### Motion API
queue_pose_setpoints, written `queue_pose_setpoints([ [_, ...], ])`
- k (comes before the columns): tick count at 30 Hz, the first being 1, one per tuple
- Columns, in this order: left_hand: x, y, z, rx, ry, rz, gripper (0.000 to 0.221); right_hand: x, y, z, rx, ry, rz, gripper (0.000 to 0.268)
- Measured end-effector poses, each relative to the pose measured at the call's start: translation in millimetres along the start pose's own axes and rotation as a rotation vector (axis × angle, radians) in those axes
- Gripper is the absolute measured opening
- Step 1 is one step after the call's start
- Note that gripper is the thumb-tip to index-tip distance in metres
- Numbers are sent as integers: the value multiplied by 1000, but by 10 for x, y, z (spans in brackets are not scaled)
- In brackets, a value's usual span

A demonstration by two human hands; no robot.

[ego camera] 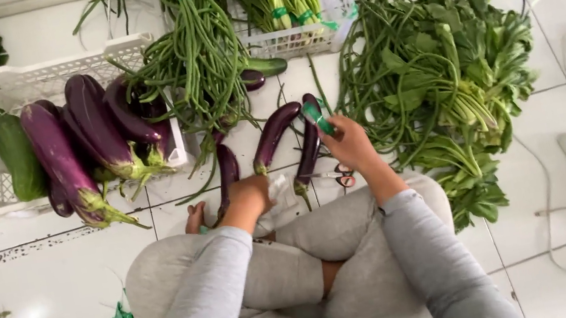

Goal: The person is preparing various vegetables for sale by bundling long beans with rubber bands, trimming the ends of leafy greens with scissors, and wiping eggplants clean with a cloth.

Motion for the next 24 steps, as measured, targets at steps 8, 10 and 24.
queue_pose_setpoints([
  [8,-836,-140,494,-115,-323,-99,26,-145,162,105,-21,-17,-107,21],
  [10,-1074,-163,599,-144,-402,-166,28,-162,72,183,-53,-39,-156,24],
  [24,-1247,-95,638,-647,-664,-177,29,-35,-1003,331,-217,35,-401,46],
])
Point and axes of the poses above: each hand's wrist, its own x-axis towards the middle knuckle, its own z-axis out of the back of the hand, y = z × x, the point moved 5 cm from there along x, towards the middle knuckle, and after that the axes turned 9 degrees about y, right-handed, at the moved point
